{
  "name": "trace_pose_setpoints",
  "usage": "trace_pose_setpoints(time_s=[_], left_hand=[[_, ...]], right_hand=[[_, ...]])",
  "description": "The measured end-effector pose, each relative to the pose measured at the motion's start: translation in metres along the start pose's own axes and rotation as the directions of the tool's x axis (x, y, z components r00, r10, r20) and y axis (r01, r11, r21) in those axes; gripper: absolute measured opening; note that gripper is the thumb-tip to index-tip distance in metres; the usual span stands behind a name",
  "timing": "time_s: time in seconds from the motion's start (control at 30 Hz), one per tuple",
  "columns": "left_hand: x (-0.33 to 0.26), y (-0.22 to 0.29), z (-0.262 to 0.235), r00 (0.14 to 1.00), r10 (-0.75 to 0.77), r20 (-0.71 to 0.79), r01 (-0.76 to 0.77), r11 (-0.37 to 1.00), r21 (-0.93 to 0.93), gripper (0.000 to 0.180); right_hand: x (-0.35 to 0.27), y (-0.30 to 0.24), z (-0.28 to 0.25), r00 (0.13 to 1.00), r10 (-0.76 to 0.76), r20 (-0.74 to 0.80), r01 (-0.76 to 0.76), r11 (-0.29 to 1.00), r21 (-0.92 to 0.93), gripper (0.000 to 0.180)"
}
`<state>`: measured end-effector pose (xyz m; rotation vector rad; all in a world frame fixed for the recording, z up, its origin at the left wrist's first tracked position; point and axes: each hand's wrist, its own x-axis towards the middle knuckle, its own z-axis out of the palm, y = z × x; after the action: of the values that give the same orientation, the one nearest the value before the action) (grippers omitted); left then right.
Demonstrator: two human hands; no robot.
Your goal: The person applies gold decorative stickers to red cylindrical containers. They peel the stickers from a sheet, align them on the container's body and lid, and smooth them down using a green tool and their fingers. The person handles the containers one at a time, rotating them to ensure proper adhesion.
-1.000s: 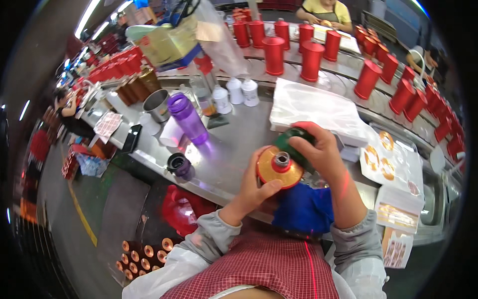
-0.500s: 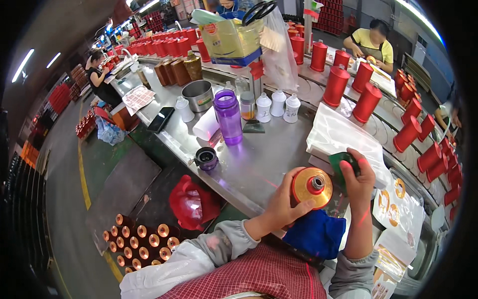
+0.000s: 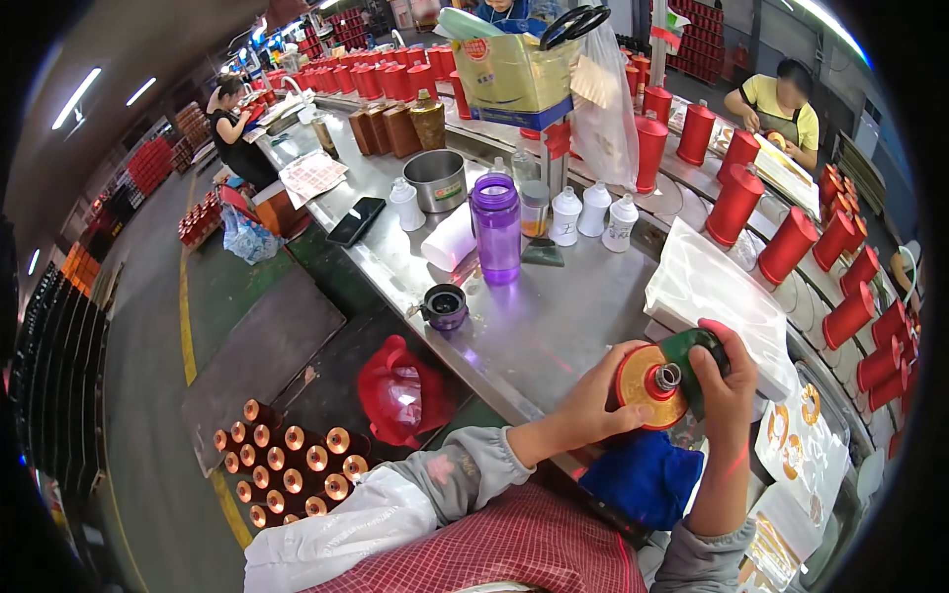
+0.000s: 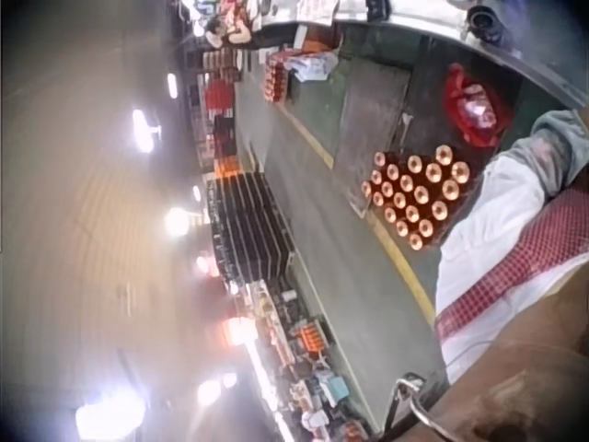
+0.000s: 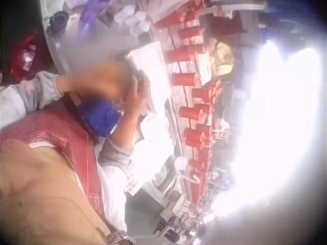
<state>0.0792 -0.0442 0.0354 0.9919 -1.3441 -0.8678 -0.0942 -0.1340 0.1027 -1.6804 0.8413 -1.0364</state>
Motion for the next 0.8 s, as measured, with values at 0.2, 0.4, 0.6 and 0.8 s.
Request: trace_pose_setpoints(time_s=[0.2, 0.4, 0.6, 0.8], left_hand=[[0.006, 0.004, -0.012, 0.995, 0.046, 0.084, -0.046, 0.999, -0.007, 0.08], [-0.007, 0.014, 0.008, 0.981, 0.131, -0.144, -0.102, 0.976, 0.194, 0.08], [-0.004, 0.003, 0.006, 0.996, 0.027, -0.086, -0.022, 0.998, 0.056, 0.079], [-0.001, 0.005, -0.001, 0.999, -0.007, -0.037, 0.01, 0.997, 0.082, 0.079]], right_hand=[[-0.003, 0.001, 0.001, 0.998, 0.062, -0.027, -0.06, 0.994, 0.09, 0.029], [-0.005, 0.004, -0.002, 0.998, 0.018, -0.059, -0.023, 0.997, -0.078, 0.028], [0.0, 0.009, -0.002, 0.996, 0.077, -0.04, -0.074, 0.995, 0.066, 0.028], [0.003, 0.012, -0.004, 0.999, 0.038, -0.014, -0.037, 0.999, 0.034, 0.03]])
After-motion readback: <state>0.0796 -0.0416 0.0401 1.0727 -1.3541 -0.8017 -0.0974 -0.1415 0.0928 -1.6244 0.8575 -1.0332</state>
